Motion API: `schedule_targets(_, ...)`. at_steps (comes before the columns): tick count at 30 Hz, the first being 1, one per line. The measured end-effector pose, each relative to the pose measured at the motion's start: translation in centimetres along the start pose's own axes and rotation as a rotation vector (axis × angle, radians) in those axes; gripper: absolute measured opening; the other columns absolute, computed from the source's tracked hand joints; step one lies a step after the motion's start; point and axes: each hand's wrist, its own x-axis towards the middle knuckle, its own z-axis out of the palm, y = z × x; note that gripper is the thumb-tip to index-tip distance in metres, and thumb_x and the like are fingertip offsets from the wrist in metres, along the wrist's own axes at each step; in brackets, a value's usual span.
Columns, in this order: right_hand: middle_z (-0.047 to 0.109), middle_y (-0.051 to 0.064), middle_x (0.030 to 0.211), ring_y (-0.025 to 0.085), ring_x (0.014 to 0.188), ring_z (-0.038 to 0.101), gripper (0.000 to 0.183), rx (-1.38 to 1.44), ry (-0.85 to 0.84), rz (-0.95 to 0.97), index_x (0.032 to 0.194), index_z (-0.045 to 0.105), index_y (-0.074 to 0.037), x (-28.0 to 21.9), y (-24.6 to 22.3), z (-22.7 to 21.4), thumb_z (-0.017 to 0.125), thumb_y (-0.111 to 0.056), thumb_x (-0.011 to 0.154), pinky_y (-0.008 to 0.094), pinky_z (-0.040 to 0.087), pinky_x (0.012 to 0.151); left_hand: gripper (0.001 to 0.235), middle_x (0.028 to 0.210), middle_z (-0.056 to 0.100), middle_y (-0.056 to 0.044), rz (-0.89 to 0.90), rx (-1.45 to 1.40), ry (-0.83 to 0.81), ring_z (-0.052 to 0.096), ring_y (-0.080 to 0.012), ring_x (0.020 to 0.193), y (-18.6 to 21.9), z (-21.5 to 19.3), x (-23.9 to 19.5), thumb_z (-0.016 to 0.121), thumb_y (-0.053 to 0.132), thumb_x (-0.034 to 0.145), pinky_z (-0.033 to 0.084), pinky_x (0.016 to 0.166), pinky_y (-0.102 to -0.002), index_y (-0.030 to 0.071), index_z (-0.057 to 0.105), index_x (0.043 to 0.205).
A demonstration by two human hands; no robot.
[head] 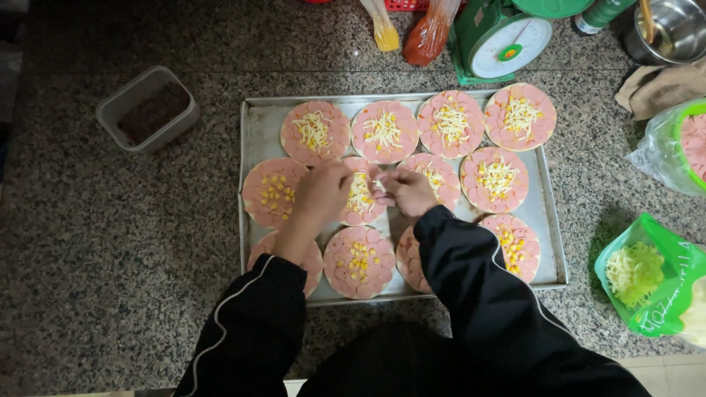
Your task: The person sprinkles shredded mozzarella cheese by hand onto small round pizza bases that already have ham and corn on a metal tray. The person repeatedly reaches into a green cheese bag, takes cheese, and distributes it across the bases.
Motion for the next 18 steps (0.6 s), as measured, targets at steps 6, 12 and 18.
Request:
schedule_targets(6, 0.066, 0.019, 0.092, 0.039, 0.086, 0.086, 0.029, 0.107, 0.098, 0.077, 0.124, 0.074, 0.012, -1.8, -2.1, -0.5, 0.074, -0.010, 0.105, 0.045, 0.079, 0.079, 0.028, 0.106, 0.078, -0.019, -0.008, -0.029, -0.005, 0.077, -0.0459, 0.112, 0.7, -1.1, -0.4, 0.058, 0.024, 0.109, 0.063, 0.098, -0.058, 0.014, 0.085, 0.111)
schedule_targets(12, 0.057, 0.009, 0.090, 0.040, 0.088, 0.087, 0.040, 0.175, 0.046, 0.118, 0.136, 0.069, 0.013, -5.3, -6.6, 4.7, 0.072, -0.015, 0.107, 0.036, 0.078, 0.062, 0.041, 0.128, 0.075, -0.017, 0.157, -0.134, 0.120, 0.072, -0.0467, 0.125, 3.6, -4.3, -2.7, 0.074, 0.025, 0.103, 0.059, 0.106, -0.058, 0.013, 0.077, 0.142)
schedule_targets(18, 0.072, 0.027, 0.078, 0.039, 0.070, 0.083, 0.033, -0.001, 0.007, 0.091, 0.118, 0.083, 0.008, 1.4, 2.2, 9.4, 0.087, -0.016, 0.096, 0.050, 0.075, 0.058, 0.042, 0.131, 0.072, -0.011, 0.105, -0.012, 0.242, 0.071, -0.0377, 0.129, 1.3, -3.4, -5.2, 0.083, 0.024, 0.096, 0.059, 0.110, -0.049, 0.017, 0.077, 0.137)
